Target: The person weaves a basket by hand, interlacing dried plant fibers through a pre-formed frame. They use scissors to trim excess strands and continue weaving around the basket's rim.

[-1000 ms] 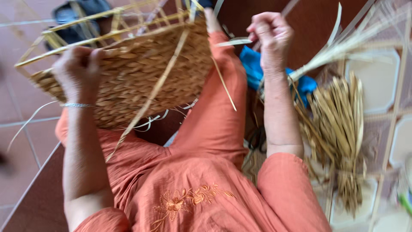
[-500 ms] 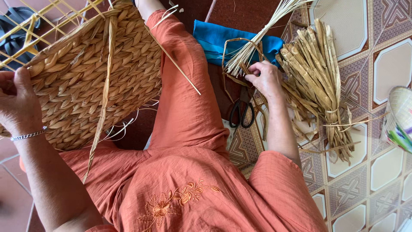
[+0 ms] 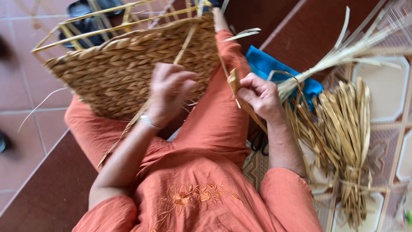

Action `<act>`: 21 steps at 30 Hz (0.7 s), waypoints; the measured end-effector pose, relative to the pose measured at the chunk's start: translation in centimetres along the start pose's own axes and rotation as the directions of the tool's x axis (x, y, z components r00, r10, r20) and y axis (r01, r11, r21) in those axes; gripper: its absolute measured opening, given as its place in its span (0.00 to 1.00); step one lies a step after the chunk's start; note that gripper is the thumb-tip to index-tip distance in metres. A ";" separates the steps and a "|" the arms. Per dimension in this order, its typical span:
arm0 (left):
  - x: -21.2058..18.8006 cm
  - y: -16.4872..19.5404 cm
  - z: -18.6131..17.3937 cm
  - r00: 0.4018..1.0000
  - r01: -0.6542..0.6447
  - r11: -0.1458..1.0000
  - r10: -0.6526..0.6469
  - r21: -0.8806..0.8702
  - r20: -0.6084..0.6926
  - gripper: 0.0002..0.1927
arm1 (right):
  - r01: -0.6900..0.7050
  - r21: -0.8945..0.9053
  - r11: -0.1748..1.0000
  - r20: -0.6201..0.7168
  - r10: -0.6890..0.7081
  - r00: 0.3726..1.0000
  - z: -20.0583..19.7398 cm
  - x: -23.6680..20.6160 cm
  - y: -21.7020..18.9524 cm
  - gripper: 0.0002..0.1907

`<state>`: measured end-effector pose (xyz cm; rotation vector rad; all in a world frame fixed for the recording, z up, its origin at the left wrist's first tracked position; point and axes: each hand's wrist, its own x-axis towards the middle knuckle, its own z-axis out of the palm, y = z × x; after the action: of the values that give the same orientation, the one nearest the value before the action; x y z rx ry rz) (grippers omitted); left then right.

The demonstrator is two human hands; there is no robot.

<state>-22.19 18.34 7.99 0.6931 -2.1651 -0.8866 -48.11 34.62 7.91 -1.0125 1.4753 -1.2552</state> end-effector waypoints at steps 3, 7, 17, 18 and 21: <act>0.4 1.8 1.0 0.991 0.108 0.949 -0.081 -0.295 0.103 0.20 | 0.106 -0.114 0.988 0.080 -0.097 0.992 4.9 3.1 -1.7 0.04; 0.7 0.9 -0.1 0.914 0.345 0.680 -0.400 -0.647 0.067 0.11 | 0.156 -0.047 0.987 0.108 -0.151 0.983 9.9 6.0 -2.9 0.10; -2.5 -6.0 -4.0 0.769 0.214 0.373 -0.635 -0.903 -0.080 0.08 | -0.273 0.095 0.957 0.390 0.217 0.895 16.5 9.0 -2.7 0.11; -2.9 -6.7 -4.5 0.739 0.215 0.359 -0.668 -0.908 -0.089 0.08 | -0.272 0.080 0.959 0.389 0.221 0.894 17.2 9.1 -2.6 0.11; -3.6 -10.0 -7.1 0.662 0.118 0.404 -0.713 -0.907 -0.232 0.06 | -0.252 0.073 0.965 0.409 0.201 0.890 19.5 9.2 -1.9 0.13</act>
<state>-12.52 11.77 2.83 0.8784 -0.7221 -1.5775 -31.30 20.99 7.50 -0.9170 1.1441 -0.8955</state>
